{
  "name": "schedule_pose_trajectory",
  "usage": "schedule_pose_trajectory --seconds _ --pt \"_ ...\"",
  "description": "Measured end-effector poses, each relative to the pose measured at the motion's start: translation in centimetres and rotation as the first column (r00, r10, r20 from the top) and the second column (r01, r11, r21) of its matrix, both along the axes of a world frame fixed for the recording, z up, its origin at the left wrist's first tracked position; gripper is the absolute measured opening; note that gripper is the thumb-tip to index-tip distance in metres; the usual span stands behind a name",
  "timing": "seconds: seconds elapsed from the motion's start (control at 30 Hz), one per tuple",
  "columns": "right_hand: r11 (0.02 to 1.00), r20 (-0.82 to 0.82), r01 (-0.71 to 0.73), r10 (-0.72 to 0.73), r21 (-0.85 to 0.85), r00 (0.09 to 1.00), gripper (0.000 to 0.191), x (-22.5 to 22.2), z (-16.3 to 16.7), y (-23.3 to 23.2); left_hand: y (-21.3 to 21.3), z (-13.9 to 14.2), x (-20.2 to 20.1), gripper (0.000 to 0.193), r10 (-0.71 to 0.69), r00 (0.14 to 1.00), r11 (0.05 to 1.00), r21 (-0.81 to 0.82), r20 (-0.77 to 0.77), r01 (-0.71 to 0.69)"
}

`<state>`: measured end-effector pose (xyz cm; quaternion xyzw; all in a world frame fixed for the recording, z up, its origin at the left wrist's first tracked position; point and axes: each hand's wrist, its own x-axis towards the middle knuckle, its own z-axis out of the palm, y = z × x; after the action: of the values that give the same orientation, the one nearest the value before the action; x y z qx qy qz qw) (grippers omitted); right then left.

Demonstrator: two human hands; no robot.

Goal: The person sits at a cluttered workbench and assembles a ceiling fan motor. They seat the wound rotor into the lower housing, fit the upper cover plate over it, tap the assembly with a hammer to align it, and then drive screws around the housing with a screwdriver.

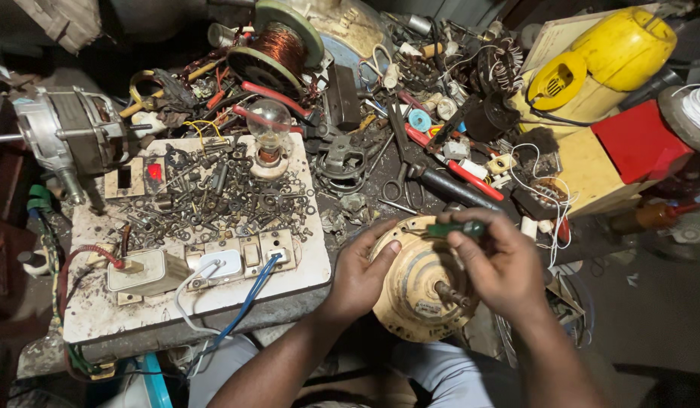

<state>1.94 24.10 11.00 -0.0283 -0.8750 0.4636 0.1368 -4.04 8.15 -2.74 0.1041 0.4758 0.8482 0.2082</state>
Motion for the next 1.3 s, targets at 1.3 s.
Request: schedule_pose_trajectory --seconds 1.3 --pt "0.802 -0.163 -0.073 0.208 0.593 0.965 0.032 0.7 2.1 -5.1 -0.1 0.0 -0.4 0.039 0.078 0.993 0.996 -0.046 -0.089 -0.082"
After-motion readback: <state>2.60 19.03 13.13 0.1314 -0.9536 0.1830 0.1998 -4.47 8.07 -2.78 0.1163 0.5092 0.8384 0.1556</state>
